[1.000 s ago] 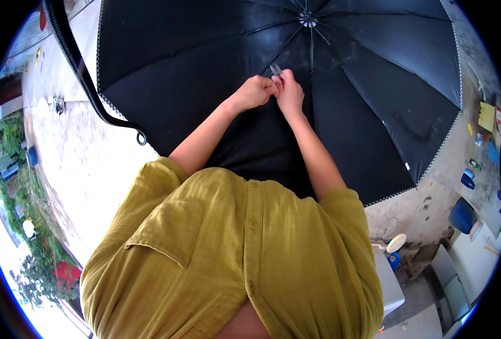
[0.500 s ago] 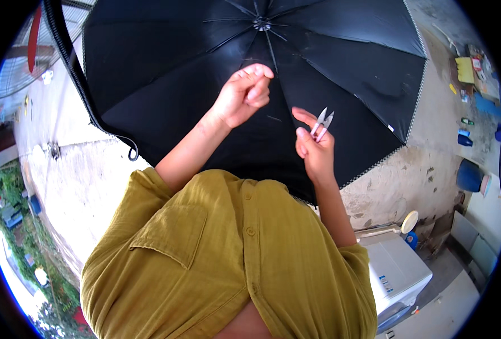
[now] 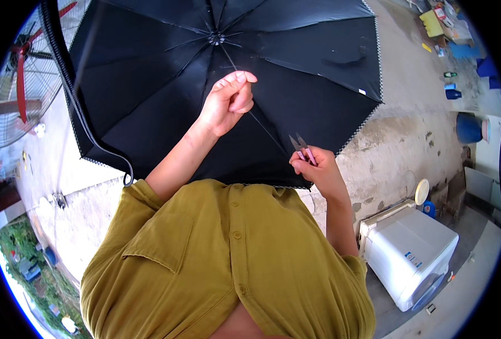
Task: The person repairs a black umbrella by hand, manipulating the fabric and ribs to fix a structural issue. They use a small pink tool to assist in the repair process, adjusting the umbrella's canopy and frame. The person repeatedly opens and closes the umbrella to test the repair.
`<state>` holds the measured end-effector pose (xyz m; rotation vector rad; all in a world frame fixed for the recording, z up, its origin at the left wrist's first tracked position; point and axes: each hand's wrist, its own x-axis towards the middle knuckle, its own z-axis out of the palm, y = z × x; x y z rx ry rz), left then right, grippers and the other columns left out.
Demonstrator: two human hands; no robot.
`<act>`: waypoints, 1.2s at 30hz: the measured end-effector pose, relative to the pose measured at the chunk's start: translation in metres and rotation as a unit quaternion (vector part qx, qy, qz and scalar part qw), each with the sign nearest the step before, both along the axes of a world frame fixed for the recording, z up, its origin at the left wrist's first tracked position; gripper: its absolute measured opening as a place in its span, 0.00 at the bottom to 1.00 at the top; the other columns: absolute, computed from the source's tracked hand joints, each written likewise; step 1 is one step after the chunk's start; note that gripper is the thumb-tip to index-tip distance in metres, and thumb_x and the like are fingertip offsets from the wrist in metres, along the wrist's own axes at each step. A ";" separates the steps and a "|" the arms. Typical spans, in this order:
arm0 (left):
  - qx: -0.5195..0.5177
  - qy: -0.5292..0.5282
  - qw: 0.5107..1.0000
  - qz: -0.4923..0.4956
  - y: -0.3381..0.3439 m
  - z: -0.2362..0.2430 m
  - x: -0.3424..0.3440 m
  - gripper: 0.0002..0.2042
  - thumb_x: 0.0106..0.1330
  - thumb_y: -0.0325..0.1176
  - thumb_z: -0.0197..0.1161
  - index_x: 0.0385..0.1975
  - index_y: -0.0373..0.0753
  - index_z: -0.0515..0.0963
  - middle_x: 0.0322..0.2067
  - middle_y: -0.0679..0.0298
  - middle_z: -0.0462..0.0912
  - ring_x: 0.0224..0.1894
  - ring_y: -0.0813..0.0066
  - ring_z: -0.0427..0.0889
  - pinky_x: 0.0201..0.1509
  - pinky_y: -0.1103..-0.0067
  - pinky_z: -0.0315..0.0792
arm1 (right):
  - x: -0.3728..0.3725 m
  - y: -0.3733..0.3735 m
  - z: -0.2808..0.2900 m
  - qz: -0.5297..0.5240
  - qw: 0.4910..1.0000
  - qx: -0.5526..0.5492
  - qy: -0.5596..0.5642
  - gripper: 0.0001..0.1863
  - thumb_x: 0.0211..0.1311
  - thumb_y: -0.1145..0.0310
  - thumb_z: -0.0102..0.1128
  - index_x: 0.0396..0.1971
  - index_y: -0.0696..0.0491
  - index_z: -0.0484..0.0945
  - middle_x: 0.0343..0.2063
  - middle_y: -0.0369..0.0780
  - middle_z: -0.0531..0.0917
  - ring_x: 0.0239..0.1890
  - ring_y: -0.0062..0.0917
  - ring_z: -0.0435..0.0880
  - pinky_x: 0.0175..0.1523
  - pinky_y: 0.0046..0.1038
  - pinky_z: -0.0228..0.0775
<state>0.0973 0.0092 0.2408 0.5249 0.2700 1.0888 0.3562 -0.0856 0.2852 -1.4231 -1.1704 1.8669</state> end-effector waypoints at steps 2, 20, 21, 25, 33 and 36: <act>0.022 0.229 0.970 0.083 0.007 0.010 0.013 0.16 0.73 0.36 0.52 0.55 0.35 0.69 0.30 0.63 0.77 0.28 0.80 0.73 0.34 0.82 0.67 | 0.021 -0.005 0.003 -0.019 1.000 -0.002 0.012 0.03 0.59 0.73 0.61 0.27 0.55 0.78 0.20 0.29 0.75 0.18 0.08 0.65 0.22 0.14 0.54; 0.253 0.523 0.655 0.483 0.250 0.039 -0.074 0.32 0.58 0.32 0.71 0.57 0.31 0.58 0.49 0.55 0.75 0.49 0.70 0.76 0.53 0.75 0.71 | 0.182 0.011 -0.198 -0.614 0.762 0.160 0.128 0.03 0.65 0.73 0.58 0.31 0.51 0.74 0.28 0.37 0.80 0.28 0.19 0.79 0.34 0.22 0.77; 0.270 0.536 0.630 0.492 0.259 0.038 -0.098 0.30 0.59 0.32 0.70 0.57 0.33 0.60 0.47 0.57 0.76 0.47 0.71 0.76 0.51 0.76 0.72 | 0.160 0.024 -0.204 -0.577 0.796 0.158 0.089 0.04 0.64 0.72 0.58 0.30 0.50 0.73 0.24 0.34 0.77 0.25 0.18 0.77 0.30 0.19 0.72; 0.268 0.605 0.618 0.424 0.278 0.047 -0.122 0.05 0.64 0.27 0.60 0.35 0.32 0.74 0.24 0.61 0.79 0.27 0.74 0.77 0.34 0.76 0.73 | 0.133 0.055 -0.243 -0.535 0.812 0.228 0.051 0.01 0.66 0.74 0.53 0.33 0.54 0.74 0.27 0.33 0.79 0.29 0.18 0.78 0.34 0.22 0.73; 0.291 0.586 0.612 0.444 0.243 0.084 -0.261 0.09 0.67 0.30 0.59 0.37 0.29 0.79 0.32 0.60 0.86 0.35 0.75 0.85 0.42 0.82 0.78 | 0.102 0.126 -0.242 -0.494 0.850 0.180 0.034 0.04 0.63 0.74 0.56 0.29 0.58 0.75 0.25 0.37 0.81 0.23 0.18 0.77 0.28 0.19 0.69; 0.217 0.593 0.627 0.457 0.214 0.113 -0.303 0.09 0.68 0.27 0.58 0.42 0.26 0.76 0.38 0.54 0.83 0.42 0.67 0.84 0.48 0.76 0.78 | 0.107 0.162 -0.257 -0.489 0.845 0.211 -0.039 0.06 0.60 0.74 0.59 0.26 0.58 0.74 0.21 0.38 0.80 0.18 0.17 0.74 0.23 0.20 0.65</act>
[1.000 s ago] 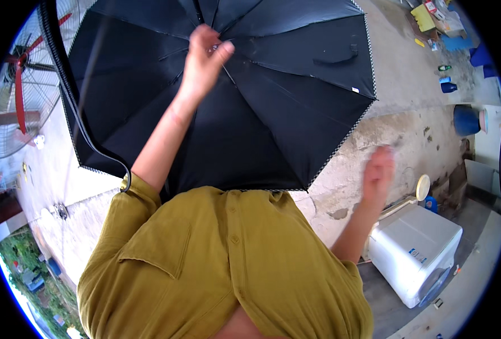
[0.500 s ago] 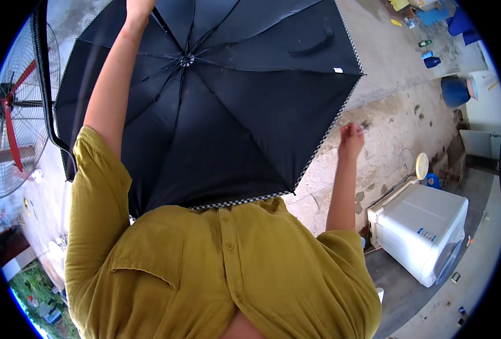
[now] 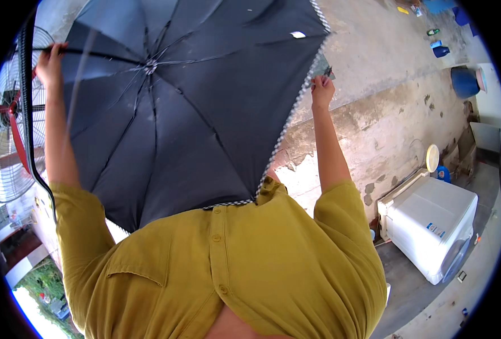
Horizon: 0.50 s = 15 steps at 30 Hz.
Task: The person repairs a black umbrella by hand, manipulating the fabric and ribs to fix a structural issue. They use a small pink tool to assist in the repair process, adjusting the umbrella's canopy and frame. The person repeatedly opens and closes the umbrella to test the repair.
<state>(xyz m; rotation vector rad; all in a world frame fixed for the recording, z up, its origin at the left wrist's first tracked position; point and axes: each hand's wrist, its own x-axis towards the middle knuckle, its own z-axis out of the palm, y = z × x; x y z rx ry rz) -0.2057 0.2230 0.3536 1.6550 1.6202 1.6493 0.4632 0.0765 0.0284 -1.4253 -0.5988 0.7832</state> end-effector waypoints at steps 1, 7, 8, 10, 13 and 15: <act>-0.003 -0.010 1.000 0.001 -0.011 0.013 -0.042 0.09 0.67 0.26 0.58 0.42 0.27 0.77 0.38 0.55 0.83 0.43 0.68 0.84 0.48 0.77 0.78 | -0.009 0.012 0.002 0.011 0.999 0.007 -0.038 0.06 0.60 0.74 0.59 0.26 0.58 0.74 0.20 0.37 0.80 0.18 0.18 0.74 0.23 0.21 0.65; 0.022 -0.007 1.000 0.021 -0.067 0.032 -0.079 0.07 0.69 0.26 0.56 0.41 0.28 0.75 0.38 0.54 0.82 0.43 0.65 0.84 0.51 0.76 0.79 | -0.014 0.058 0.031 0.038 0.947 0.010 -0.319 0.06 0.61 0.72 0.57 0.28 0.59 0.73 0.20 0.47 0.80 0.17 0.34 0.78 0.26 0.33 0.70; 0.021 -0.006 0.999 0.024 -0.073 0.031 -0.074 0.08 0.70 0.26 0.56 0.41 0.27 0.75 0.39 0.54 0.82 0.44 0.64 0.84 0.52 0.75 0.79 | -0.013 0.061 0.031 0.059 0.943 -0.012 -0.327 0.07 0.61 0.72 0.57 0.28 0.59 0.73 0.21 0.48 0.80 0.19 0.37 0.79 0.27 0.35 0.70; 0.032 -0.003 0.998 0.047 -0.085 0.023 -0.056 0.07 0.70 0.26 0.55 0.40 0.28 0.76 0.39 0.54 0.83 0.44 0.66 0.84 0.50 0.79 0.78 | -0.006 0.065 0.022 0.101 0.930 -0.058 -0.349 0.07 0.60 0.70 0.57 0.28 0.59 0.73 0.23 0.50 0.80 0.23 0.43 0.81 0.29 0.39 0.70; 0.042 -0.010 0.998 0.052 -0.089 0.022 -0.035 0.06 0.70 0.27 0.56 0.40 0.31 0.76 0.39 0.55 0.83 0.44 0.67 0.84 0.48 0.81 0.77 | -0.006 0.078 0.006 0.103 0.837 -0.013 -0.538 0.07 0.60 0.69 0.56 0.28 0.58 0.73 0.25 0.51 0.81 0.29 0.46 0.81 0.33 0.44 0.70; 0.041 0.000 0.998 0.051 -0.087 0.022 -0.032 0.06 0.69 0.26 0.57 0.39 0.30 0.75 0.37 0.54 0.83 0.43 0.65 0.85 0.48 0.79 0.79 | -0.006 0.085 -0.006 0.143 0.839 -0.022 -0.524 0.06 0.60 0.71 0.56 0.28 0.58 0.72 0.26 0.51 0.81 0.33 0.49 0.80 0.36 0.47 0.69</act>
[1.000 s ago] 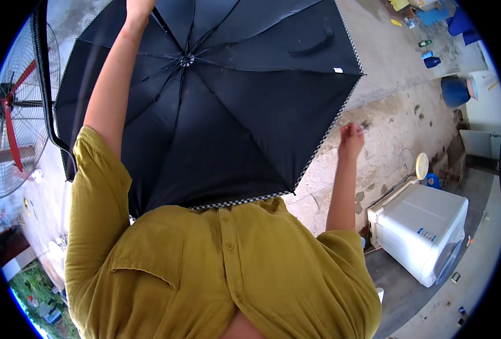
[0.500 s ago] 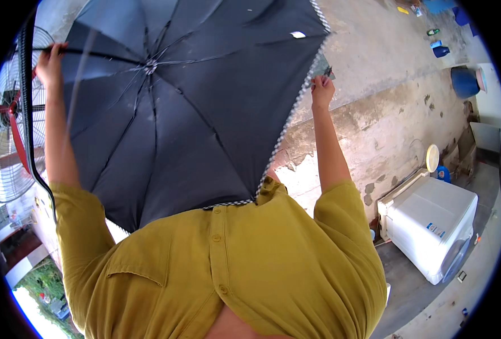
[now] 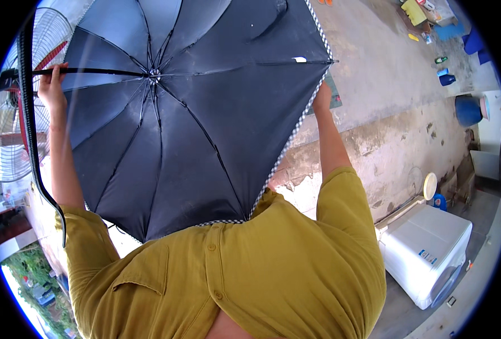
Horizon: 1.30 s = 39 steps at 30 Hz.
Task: The person repairs a black umbrella by hand, manipulating the fabric and ribs to fix a structural issue. They use a small pink tool to assist in the repair process, adjusting the umbrella's canopy and frame. The person repeatedly opens and closes the umbrella to test the repair.
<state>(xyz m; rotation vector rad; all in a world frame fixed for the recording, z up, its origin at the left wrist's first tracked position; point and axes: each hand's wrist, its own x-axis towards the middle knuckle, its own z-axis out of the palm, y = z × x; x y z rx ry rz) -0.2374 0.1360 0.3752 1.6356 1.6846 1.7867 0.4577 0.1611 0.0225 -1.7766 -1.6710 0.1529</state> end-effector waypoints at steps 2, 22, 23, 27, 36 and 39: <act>-0.011 -0.015 1.000 -0.002 0.007 -0.001 -0.003 0.05 0.69 0.26 0.57 0.39 0.30 0.75 0.37 0.54 0.83 0.43 0.66 0.85 0.48 0.80 0.78 | 0.000 0.006 -0.006 0.026 0.999 -0.022 -0.011 0.06 0.60 0.71 0.56 0.29 0.58 0.72 0.27 0.51 0.81 0.33 0.49 0.80 0.36 0.47 0.68; -0.064 -0.052 0.996 0.042 0.037 -0.003 0.011 0.06 0.68 0.26 0.58 0.41 0.30 0.75 0.36 0.57 0.84 0.40 0.71 0.85 0.43 0.84 0.75 | 0.015 0.127 0.086 -0.081 0.806 -0.097 0.578 0.04 0.58 0.72 0.64 0.30 0.56 0.80 0.21 0.35 0.81 0.16 0.12 0.70 0.19 0.17 0.57; -0.060 -0.057 0.996 0.043 0.038 -0.002 0.018 0.06 0.68 0.26 0.59 0.41 0.30 0.75 0.35 0.58 0.84 0.40 0.71 0.85 0.42 0.84 0.75 | 0.014 0.140 0.094 -0.048 0.814 -0.085 0.573 0.04 0.58 0.72 0.64 0.30 0.56 0.79 0.21 0.36 0.81 0.15 0.13 0.69 0.17 0.18 0.55; -0.054 -0.020 0.996 0.074 0.022 0.002 0.016 0.06 0.65 0.27 0.61 0.37 0.32 0.78 0.33 0.59 0.85 0.38 0.74 0.85 0.40 0.84 0.74 | -0.039 0.144 0.132 0.035 0.954 -0.146 0.259 0.06 0.59 0.71 0.60 0.33 0.57 0.79 0.23 0.38 0.81 0.16 0.14 0.70 0.19 0.18 0.57; 0.010 -0.063 0.996 0.055 0.000 0.008 0.054 0.06 0.65 0.25 0.60 0.39 0.29 0.77 0.34 0.58 0.83 0.38 0.70 0.85 0.44 0.81 0.78 | -0.036 0.084 0.029 0.022 0.981 -0.062 0.180 0.07 0.61 0.69 0.58 0.33 0.58 0.79 0.24 0.38 0.81 0.18 0.15 0.71 0.21 0.17 0.58; 0.017 -0.043 0.997 0.061 -0.001 0.006 0.059 0.06 0.65 0.25 0.61 0.37 0.30 0.78 0.32 0.60 0.84 0.37 0.72 0.85 0.44 0.81 0.78 | -0.029 0.066 0.010 -0.008 0.974 -0.041 0.222 0.08 0.61 0.68 0.58 0.33 0.58 0.79 0.25 0.39 0.81 0.19 0.15 0.71 0.22 0.17 0.58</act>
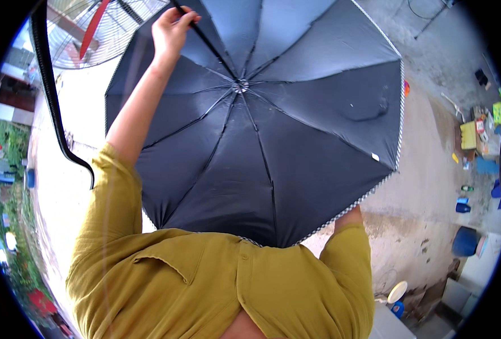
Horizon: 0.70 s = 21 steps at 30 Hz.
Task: The person repairs a black umbrella by hand, manipulating the fabric and ribs to fix a structural issue. They use a small pink tool to assist in the repair process, adjusting the umbrella's canopy and frame. The person repeatedly opens and closes the umbrella to test the repair.
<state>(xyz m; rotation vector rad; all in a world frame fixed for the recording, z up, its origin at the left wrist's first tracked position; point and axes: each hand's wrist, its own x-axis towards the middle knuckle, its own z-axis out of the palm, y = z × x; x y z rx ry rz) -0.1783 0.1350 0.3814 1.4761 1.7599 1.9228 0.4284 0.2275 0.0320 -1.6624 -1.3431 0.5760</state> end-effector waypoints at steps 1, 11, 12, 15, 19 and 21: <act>0.002 -0.002 1.000 -0.004 -0.002 0.002 0.002 0.06 0.65 0.25 0.61 0.37 0.31 0.78 0.32 0.60 0.84 0.37 0.72 0.85 0.44 0.81 0.78 | 0.000 -0.005 -0.003 -0.014 0.999 0.009 0.029 0.08 0.61 0.68 0.58 0.33 0.58 0.79 0.25 0.39 0.81 0.19 0.15 0.71 0.22 0.17 0.59; 0.159 -0.068 0.980 -0.100 -0.018 -0.025 0.023 0.02 0.64 0.22 0.59 0.35 0.33 0.77 0.28 0.65 0.82 0.31 0.80 0.80 0.38 0.84 0.73 | 0.003 -0.176 0.257 0.075 0.864 0.290 0.404 0.11 0.69 0.68 0.48 0.40 0.60 0.75 0.27 0.36 0.72 0.24 0.18 0.65 0.27 0.19 0.60; 0.189 -0.085 0.971 -0.122 -0.011 -0.025 0.029 0.02 0.65 0.22 0.59 0.35 0.33 0.76 0.28 0.65 0.82 0.32 0.81 0.80 0.39 0.83 0.73 | -0.055 -0.197 0.300 0.208 0.829 0.297 0.426 0.10 0.70 0.69 0.46 0.41 0.60 0.73 0.26 0.36 0.71 0.23 0.19 0.63 0.26 0.20 0.59; 0.229 -0.061 0.962 -0.138 -0.023 -0.014 0.044 0.03 0.65 0.22 0.59 0.36 0.33 0.77 0.29 0.65 0.83 0.33 0.80 0.81 0.40 0.83 0.73 | -0.189 -0.218 0.318 0.328 0.742 -0.012 0.585 0.13 0.72 0.67 0.46 0.44 0.62 0.72 0.27 0.36 0.72 0.21 0.17 0.64 0.25 0.18 0.57; 0.330 -0.045 0.922 -0.198 -0.068 0.008 0.044 0.04 0.66 0.23 0.59 0.38 0.33 0.76 0.30 0.63 0.83 0.35 0.77 0.81 0.41 0.81 0.74 | -0.335 -0.172 0.277 0.403 0.711 -0.251 0.518 0.29 0.71 0.53 0.49 0.52 0.69 0.66 0.37 0.49 0.79 0.36 0.32 0.81 0.41 0.30 0.77; 0.361 -0.050 0.909 -0.203 -0.096 0.032 0.068 0.03 0.67 0.22 0.58 0.39 0.33 0.76 0.30 0.62 0.82 0.36 0.75 0.82 0.42 0.80 0.75 | -0.377 -0.109 0.274 0.334 0.697 -0.270 0.575 0.34 0.70 0.51 0.50 0.59 0.68 0.55 0.44 0.55 0.75 0.39 0.41 0.82 0.46 0.38 0.79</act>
